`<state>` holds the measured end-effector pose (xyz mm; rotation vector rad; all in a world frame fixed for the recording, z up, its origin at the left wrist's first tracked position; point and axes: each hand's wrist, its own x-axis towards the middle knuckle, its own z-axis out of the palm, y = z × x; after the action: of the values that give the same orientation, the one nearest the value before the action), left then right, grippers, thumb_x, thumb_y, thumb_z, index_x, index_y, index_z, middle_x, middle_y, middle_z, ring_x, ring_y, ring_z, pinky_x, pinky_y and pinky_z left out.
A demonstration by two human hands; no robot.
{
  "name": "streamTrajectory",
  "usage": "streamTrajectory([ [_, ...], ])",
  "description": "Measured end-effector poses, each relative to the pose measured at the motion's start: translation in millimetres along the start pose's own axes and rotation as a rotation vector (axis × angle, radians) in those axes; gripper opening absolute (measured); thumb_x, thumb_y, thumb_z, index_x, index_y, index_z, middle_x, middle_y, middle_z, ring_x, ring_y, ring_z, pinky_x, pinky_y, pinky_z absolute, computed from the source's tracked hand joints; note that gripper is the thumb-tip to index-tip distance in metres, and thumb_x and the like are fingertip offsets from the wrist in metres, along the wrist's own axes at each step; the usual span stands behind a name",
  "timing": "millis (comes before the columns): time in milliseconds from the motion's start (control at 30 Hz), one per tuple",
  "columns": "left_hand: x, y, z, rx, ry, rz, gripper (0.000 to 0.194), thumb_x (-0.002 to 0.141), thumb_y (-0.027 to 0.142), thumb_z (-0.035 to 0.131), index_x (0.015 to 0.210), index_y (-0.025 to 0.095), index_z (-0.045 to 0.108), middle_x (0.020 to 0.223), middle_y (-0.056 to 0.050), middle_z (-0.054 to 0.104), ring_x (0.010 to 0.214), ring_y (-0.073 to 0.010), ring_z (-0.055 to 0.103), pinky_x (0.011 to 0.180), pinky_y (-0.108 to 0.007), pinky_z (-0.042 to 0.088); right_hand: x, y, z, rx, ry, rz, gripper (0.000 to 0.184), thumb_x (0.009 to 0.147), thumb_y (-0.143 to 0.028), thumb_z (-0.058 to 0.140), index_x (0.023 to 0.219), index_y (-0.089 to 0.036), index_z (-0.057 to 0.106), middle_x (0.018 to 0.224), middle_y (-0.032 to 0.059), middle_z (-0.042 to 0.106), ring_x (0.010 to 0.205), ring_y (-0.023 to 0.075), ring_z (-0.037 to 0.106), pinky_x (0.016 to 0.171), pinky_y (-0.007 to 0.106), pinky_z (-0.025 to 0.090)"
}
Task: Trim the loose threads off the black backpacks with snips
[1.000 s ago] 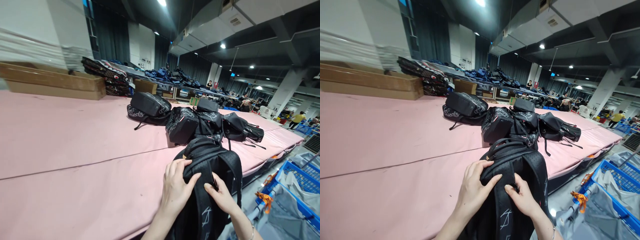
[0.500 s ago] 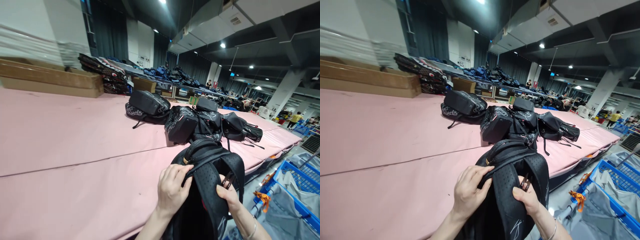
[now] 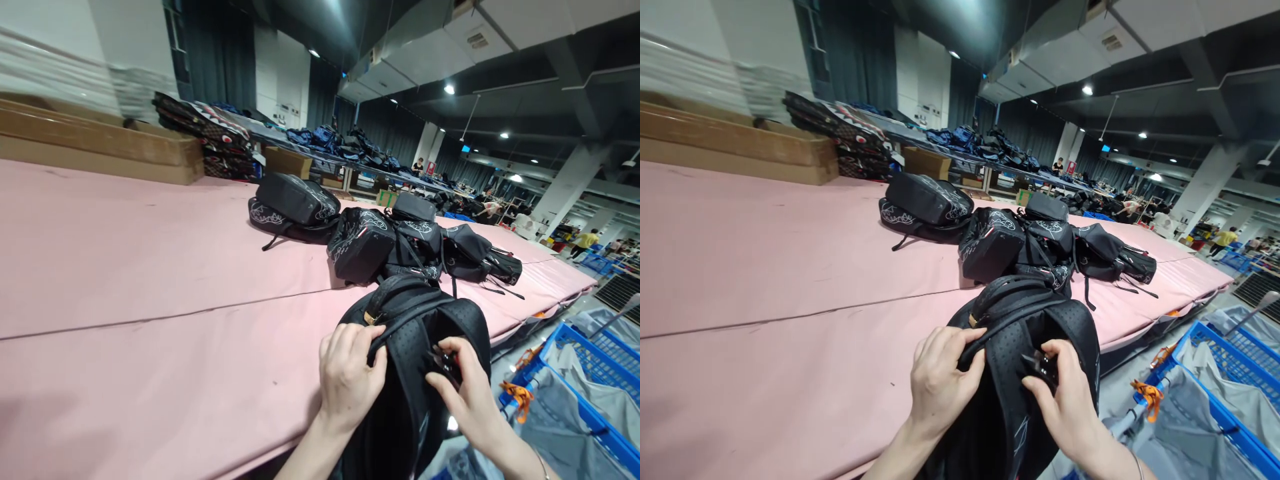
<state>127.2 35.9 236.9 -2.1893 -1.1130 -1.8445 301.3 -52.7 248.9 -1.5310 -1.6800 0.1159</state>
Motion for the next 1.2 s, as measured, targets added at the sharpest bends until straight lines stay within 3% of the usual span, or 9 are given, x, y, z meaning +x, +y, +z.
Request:
streamTrajectory([
  [133,0.5,3.1,3.7,0.013,-0.013,-0.008,0.013,0.073,0.012,0.054,0.084,0.017,0.058,0.075,-0.003,0.056,0.075,-0.0177,0.051,0.069,-0.032,0.037,6.3,-23.0,-22.6,-0.079,-0.125,-0.192,0.026,0.086,-0.019,0.045,0.112,-0.019,0.046,0.094,0.0071,0.057,0.084,0.0159,0.055,0.074,0.026,0.045],
  [300,1.1,4.9,5.5,0.020,-0.018,-0.001,0.013,0.073,0.014,0.054,0.085,0.017,0.059,0.075,-0.003,0.056,0.075,-0.0173,0.051,0.070,-0.032,0.038,31.7,-35.1,-31.8,-0.304,-0.150,-0.369,0.024,0.083,-0.029,0.053,0.104,-0.017,0.055,0.086,0.0072,0.062,0.061,0.0131,0.055,0.057,0.025,0.043],
  [567,1.3,7.4,5.0,0.028,-0.012,0.014,0.016,0.073,0.011,0.054,0.087,0.017,0.058,0.076,-0.003,0.056,0.075,-0.0172,0.050,0.069,-0.032,0.037,46.9,-44.0,-29.2,-0.370,-0.190,-0.390,0.019,0.086,-0.032,0.048,0.087,-0.017,0.059,0.071,0.0054,0.060,0.066,0.0137,0.059,0.060,0.022,0.038],
  [867,0.2,7.0,7.8,0.023,-0.029,0.017,0.018,0.073,0.011,0.054,0.090,0.017,0.058,0.077,-0.003,0.055,0.076,-0.0178,0.050,0.070,-0.033,0.037,53.6,-57.5,-27.6,-0.732,-0.278,-0.395,0.016,0.085,-0.030,0.045,0.079,-0.017,0.052,0.064,0.0028,0.058,0.056,0.0134,0.052,0.049,0.026,0.021],
  [1200,1.0,6.8,9.9,0.015,-0.044,0.009,0.017,0.074,0.012,0.054,0.089,0.017,0.058,0.076,-0.003,0.056,0.076,-0.0179,0.051,0.070,-0.033,0.037,47.0,-68.7,-20.7,-0.913,-0.172,-0.418,0.016,0.084,-0.026,0.045,0.072,-0.017,0.049,0.056,0.0023,0.052,0.045,0.0122,0.044,0.047,0.028,0.012],
])
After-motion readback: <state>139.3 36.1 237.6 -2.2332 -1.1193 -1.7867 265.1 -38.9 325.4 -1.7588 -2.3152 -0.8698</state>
